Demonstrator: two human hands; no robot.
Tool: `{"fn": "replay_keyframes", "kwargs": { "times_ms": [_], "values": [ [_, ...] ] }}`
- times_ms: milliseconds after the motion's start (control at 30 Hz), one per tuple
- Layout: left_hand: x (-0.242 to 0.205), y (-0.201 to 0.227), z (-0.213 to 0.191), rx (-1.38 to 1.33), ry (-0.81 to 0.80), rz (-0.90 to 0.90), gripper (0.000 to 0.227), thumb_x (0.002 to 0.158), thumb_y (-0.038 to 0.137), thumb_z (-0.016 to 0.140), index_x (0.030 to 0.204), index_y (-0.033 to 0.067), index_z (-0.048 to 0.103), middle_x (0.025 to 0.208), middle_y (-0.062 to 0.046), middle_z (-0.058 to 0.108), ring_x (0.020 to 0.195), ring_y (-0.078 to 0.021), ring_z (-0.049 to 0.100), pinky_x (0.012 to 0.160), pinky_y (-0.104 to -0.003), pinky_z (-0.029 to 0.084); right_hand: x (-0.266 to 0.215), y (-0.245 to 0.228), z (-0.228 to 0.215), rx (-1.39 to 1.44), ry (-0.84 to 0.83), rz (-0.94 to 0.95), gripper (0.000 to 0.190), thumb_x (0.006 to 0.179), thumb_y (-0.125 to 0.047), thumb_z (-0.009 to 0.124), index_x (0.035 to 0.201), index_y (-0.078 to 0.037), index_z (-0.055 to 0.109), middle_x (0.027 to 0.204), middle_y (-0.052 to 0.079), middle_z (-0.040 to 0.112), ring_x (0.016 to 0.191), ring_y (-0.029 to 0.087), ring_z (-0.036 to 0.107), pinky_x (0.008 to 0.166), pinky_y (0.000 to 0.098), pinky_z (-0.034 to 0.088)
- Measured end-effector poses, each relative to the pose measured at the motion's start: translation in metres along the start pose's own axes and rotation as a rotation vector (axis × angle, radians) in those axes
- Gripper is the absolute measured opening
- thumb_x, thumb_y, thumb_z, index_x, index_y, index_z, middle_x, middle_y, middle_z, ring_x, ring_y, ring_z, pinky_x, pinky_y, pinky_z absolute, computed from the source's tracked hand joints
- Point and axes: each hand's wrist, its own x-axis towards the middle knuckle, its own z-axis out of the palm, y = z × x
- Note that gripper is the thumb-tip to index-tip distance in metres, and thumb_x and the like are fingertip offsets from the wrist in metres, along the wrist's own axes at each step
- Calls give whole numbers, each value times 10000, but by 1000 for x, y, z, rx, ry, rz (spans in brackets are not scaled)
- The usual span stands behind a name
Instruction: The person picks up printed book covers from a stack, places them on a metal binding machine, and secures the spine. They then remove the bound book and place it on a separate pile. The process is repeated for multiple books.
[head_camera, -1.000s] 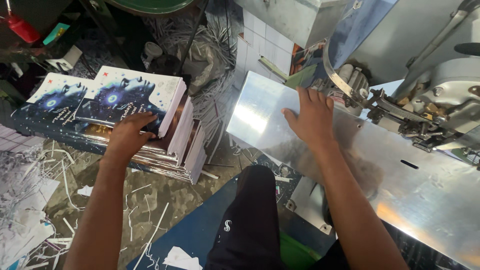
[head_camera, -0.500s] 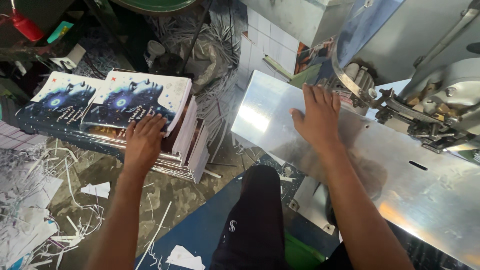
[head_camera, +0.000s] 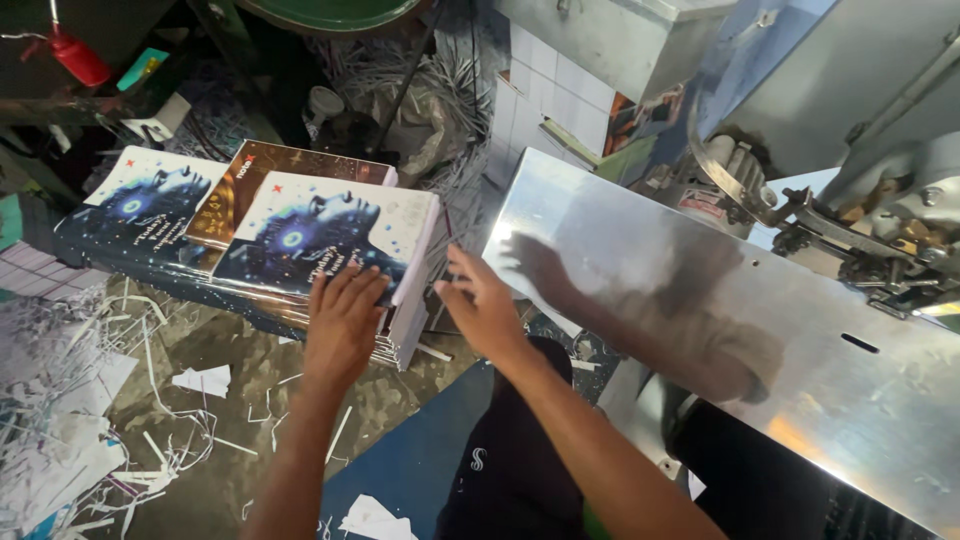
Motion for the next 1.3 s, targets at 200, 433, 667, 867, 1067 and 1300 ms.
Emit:
{"fn": "replay_keyframes", "kwargs": {
  "times_ms": [200, 433, 667, 867, 1067, 1300],
  "values": [
    [-9, 21, 1, -65, 57, 39, 431, 900, 114, 658, 1328, 98, 611, 1413, -84, 594, 1400, -312, 454, 1227, -583, 221, 9, 29, 44, 637, -27, 684, 537, 927, -276, 724, 1306, 36, 507, 1183, 152, 658, 1030, 264, 675, 823, 431, 614],
    [-18, 30, -1, -160, 28, 0, 493, 886, 190, 695, 1351, 71, 582, 1418, -97, 590, 1387, -319, 492, 1224, -553, 289, 9, 50, 53, 779, -104, 821, 386, 958, -182, 632, 1321, -84, 544, 1134, 105, 679, 944, 260, 719, 718, 443, 635],
    [-6, 11, -26, -355, 50, -102, 722, 824, 347, 820, 1383, -7, 532, 1376, -217, 595, 1273, -405, 543, 1077, -502, 429, -7, 56, 35, 685, -19, 747, 537, 964, -76, 658, 1487, -107, 542, 1194, 125, 698, 936, 244, 716, 710, 404, 651],
    [51, -47, -49, -201, 137, -56, 613, 923, 372, 806, 1397, 46, 596, 1409, -189, 625, 1356, -377, 564, 1165, -474, 453, -18, 39, -7, 721, -91, 653, 530, 927, -68, 638, 1445, -106, 532, 1162, 84, 698, 938, 222, 729, 703, 433, 658],
    [123, -82, -64, -126, -159, -24, 973, 712, 422, 944, 1469, -33, 535, 1376, -325, 544, 1290, -474, 475, 1031, -544, 386, -28, 24, -53, 615, -168, 480, 509, 988, -66, 662, 1483, -37, 551, 1214, 84, 698, 991, 160, 694, 798, 360, 635],
    [146, -68, -70, -513, -456, -342, 584, 731, 190, 804, 1309, 158, 725, 1112, -135, 798, 982, -215, 736, 899, -352, 562, -36, 7, -98, 562, -167, 483, 477, 958, -94, 660, 1420, -22, 568, 1132, 85, 720, 876, 161, 721, 687, 395, 646]
  ]
}}
